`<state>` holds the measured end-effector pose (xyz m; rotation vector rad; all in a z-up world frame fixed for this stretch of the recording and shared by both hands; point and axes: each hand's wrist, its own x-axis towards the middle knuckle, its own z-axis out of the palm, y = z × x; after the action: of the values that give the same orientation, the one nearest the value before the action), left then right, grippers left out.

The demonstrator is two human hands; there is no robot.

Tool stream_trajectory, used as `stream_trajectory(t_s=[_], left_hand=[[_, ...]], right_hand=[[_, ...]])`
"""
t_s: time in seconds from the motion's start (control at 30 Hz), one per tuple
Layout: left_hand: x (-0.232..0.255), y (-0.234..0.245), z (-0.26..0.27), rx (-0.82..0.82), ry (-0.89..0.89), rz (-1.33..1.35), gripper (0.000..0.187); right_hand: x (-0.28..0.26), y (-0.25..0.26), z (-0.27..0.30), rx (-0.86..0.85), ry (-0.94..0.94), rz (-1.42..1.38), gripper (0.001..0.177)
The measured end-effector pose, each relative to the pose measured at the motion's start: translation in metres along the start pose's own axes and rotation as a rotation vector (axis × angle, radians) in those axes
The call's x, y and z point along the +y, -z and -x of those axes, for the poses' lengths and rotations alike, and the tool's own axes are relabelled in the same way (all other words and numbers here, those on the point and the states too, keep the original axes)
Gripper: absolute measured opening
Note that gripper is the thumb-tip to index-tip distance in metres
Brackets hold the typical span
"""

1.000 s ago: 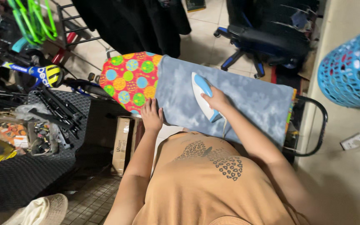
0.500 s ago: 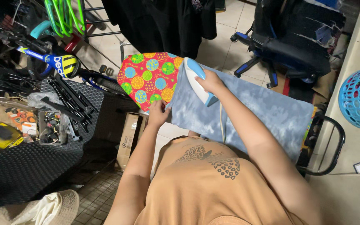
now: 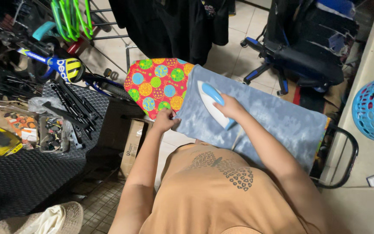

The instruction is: The person irons a gray shirt on an ironing board, then hangs it on a green hanger. Next, they iron a tan t-shirt on the same board. The scene is a cluttered indoor room with a bicycle and laundry basket visible.

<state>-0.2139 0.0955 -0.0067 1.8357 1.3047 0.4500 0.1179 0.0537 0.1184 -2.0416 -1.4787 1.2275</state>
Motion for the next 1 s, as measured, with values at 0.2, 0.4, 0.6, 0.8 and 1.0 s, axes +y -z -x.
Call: stream_trajectory(t_s=[0.2, 0.4, 0.6, 0.8, 1.0], left_hand=[[-0.022, -0.006, -0.007, -0.068, 0.026, -0.010, 0.034], [-0.026, -0.006, -0.008, -0.093, 0.056, -0.009, 0.030], [-0.022, -0.006, -0.003, -0.068, 0.048, -0.005, 0.029], [-0.018, -0.006, 0.002, -0.012, 0.024, -0.007, 0.030], [-0.021, -0.006, 0.002, -0.010, 0.068, 0.085, 0.027]], right_hand=[[-0.010, -0.009, -0.025, -0.021, -0.010, 0.024, 0.039], [-0.029, -0.035, -0.081, 0.018, 0.121, 0.101, 0.040], [-0.021, -0.036, -0.078, -0.026, 0.103, 0.069, 0.041], [0.030, -0.013, -0.009, -0.078, 0.265, 0.200, 0.039], [0.049, 0.009, 0.043, -0.206, 0.163, 0.203, 0.039]])
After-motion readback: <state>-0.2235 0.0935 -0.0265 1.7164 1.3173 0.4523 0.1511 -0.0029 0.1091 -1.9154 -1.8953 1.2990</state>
